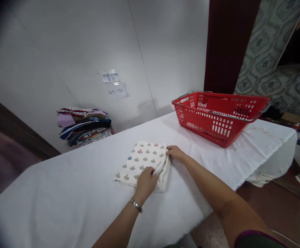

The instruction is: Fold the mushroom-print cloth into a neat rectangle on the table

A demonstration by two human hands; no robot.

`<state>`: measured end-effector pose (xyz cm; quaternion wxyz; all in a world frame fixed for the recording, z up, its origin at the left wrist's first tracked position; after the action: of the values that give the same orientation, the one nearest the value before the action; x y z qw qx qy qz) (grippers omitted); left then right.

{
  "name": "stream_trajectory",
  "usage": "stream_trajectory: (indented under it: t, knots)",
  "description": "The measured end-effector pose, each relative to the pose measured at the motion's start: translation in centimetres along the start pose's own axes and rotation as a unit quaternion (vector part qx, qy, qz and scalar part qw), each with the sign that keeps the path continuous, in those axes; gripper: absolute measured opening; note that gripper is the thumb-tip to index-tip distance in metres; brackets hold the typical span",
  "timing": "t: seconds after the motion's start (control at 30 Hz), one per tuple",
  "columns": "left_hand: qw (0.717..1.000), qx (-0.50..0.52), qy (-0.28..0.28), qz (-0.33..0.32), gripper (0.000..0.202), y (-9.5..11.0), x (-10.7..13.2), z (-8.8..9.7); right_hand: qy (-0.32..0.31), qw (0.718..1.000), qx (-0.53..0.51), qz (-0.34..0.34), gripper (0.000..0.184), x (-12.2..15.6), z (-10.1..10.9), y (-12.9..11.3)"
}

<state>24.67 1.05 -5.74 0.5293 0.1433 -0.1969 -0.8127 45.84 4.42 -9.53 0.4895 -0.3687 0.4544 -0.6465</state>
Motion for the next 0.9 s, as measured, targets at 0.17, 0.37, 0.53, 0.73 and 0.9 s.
stream_trajectory:
  t: [0.17, 0.37, 0.53, 0.73, 0.9]
  knots:
    - [0.992, 0.114, -0.024, 0.058, 0.011, -1.1, -0.4, 0.2, -0.074, 0.992, -0.097, -0.044, 0.039, 0.6, 0.4, -0.8]
    - [0.99, 0.124, -0.024, 0.059, 0.01, -1.4, -0.3, 0.0, -0.033, 0.987, -0.151, -0.051, 0.034, 0.2, 0.3, -1.7]
    - [0.998, 0.058, 0.003, -0.007, 0.01, -0.4, 0.7, -0.1, -0.001, 0.969, -0.24, -0.05, 0.056, -0.6, 0.0, -1.4]
    - [0.998, -0.043, 0.01, -0.05, 0.043, 0.7, 1.9, -0.5, 0.012, 0.959, -0.273, -0.073, 0.05, -0.8, 0.4, -0.6]
    - [0.994, -0.082, 0.02, -0.067, 0.039, 0.6, 2.2, -1.0, 0.055, 0.964, -0.245, -0.081, 0.032, -1.8, 0.9, -0.1]
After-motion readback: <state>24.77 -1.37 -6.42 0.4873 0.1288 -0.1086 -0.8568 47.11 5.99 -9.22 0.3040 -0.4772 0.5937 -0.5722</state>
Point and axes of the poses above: each hand's wrist, its own x-axis away from the middle knuckle, its own z-axis out of the back of the hand, y = z × x, the point moved 3 cm from there along -x, towards the middle knuckle, and after that the axes turned 4 degrees about z, right-handed, at the moved point
